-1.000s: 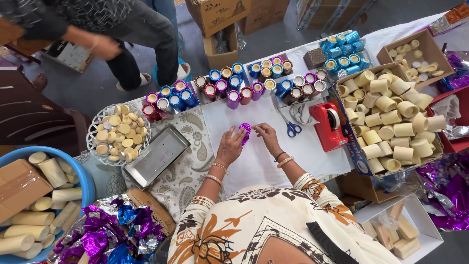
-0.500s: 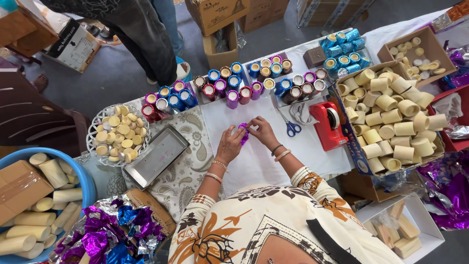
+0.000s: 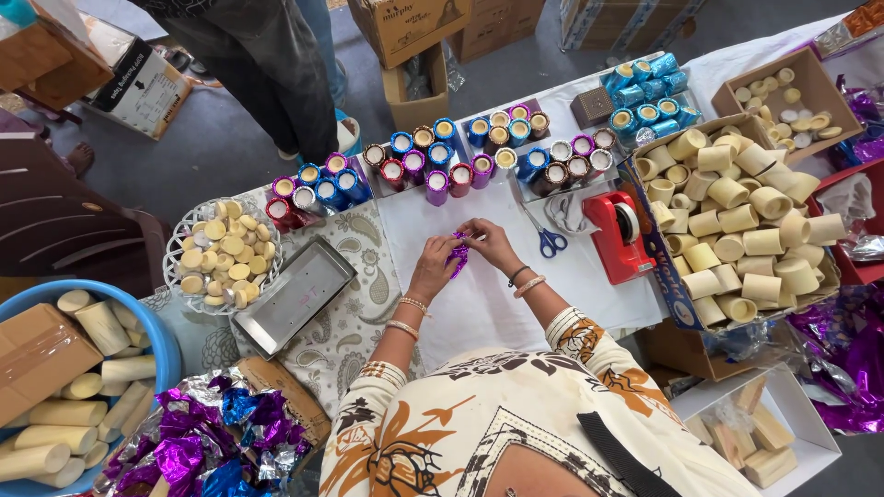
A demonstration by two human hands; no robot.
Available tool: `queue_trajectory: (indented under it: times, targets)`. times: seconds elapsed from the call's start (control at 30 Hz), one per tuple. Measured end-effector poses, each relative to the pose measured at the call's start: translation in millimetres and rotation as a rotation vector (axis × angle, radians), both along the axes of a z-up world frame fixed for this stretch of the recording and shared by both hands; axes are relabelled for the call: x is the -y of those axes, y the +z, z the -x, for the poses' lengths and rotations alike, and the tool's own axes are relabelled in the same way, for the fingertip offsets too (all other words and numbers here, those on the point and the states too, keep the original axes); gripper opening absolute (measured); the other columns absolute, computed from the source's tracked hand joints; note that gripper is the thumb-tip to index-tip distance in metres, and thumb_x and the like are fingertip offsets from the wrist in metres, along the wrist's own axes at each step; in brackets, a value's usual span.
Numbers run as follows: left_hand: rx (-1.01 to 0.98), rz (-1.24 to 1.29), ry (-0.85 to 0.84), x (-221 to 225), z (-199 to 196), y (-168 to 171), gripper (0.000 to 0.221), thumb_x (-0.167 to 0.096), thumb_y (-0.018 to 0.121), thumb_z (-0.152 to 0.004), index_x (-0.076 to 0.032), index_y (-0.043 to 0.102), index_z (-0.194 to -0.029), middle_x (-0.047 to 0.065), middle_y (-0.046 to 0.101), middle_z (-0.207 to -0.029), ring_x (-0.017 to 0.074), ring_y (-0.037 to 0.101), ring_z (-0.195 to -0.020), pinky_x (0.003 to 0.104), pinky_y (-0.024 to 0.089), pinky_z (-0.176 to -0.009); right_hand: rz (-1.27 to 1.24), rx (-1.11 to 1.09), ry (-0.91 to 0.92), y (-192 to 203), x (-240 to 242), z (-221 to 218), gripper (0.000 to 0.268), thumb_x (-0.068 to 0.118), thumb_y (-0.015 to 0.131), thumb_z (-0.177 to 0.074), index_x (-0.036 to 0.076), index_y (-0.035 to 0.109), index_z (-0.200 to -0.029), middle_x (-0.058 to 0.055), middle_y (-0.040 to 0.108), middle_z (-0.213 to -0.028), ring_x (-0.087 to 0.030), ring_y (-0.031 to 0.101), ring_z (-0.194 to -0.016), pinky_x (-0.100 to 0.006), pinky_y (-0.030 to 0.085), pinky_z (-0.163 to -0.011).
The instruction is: Wrapping small cylindrical items in colored foil and organizing them on a workbench.
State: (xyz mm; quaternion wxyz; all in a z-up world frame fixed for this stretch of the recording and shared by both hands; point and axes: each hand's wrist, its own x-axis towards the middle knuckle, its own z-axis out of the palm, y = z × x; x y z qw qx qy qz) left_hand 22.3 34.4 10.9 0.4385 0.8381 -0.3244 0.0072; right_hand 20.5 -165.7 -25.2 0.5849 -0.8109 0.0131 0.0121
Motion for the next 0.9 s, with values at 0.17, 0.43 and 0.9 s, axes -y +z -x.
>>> queue_trajectory:
  times: [0.17,0.43,0.9]
  targets:
    - [-0.08,0.045,0.087,13.6,-1.2,3.4,0.048,-0.005,0.078,-0.078,-0.007,0.058,-0.122,0.013,0.06,-0.123,0.0353,0.055,-0.118,0.044,0.047,-0.102,-0.014,-0.062,0.003,1.9,0.6,-1.3,0.019,0.005,0.074,-0.09,0.004,0.072,-0.108,-0.003,0.072,-0.098,-0.012,0.067,-0.085,-0.028,0.057,-0.078]
    - [-0.185,0.105,0.227,27.4,-11.9,-38.4,0.047,-0.002,0.081,-0.074,-0.01,0.061,-0.116,0.006,0.063,-0.115,0.0295,0.058,-0.108,0.041,0.049,-0.094,-0.082,-0.174,0.047,17.9,7.1,0.5,0.019,0.008,0.066,-0.098,0.004,0.07,-0.115,-0.002,0.072,-0.1,-0.01,0.066,-0.081,-0.026,0.058,-0.074]
    - [-0.282,0.174,0.285,30.0,-18.8,-58.5,0.047,-0.002,0.085,-0.069,-0.011,0.062,-0.109,0.003,0.067,-0.109,0.025,0.062,-0.099,0.04,0.051,-0.089,0.155,0.191,0.185,43.9,1.9,-1.5,0.031,-0.005,0.075,-0.085,0.003,0.066,-0.114,-0.005,0.066,-0.099,-0.016,0.068,-0.085,-0.031,0.06,-0.079]
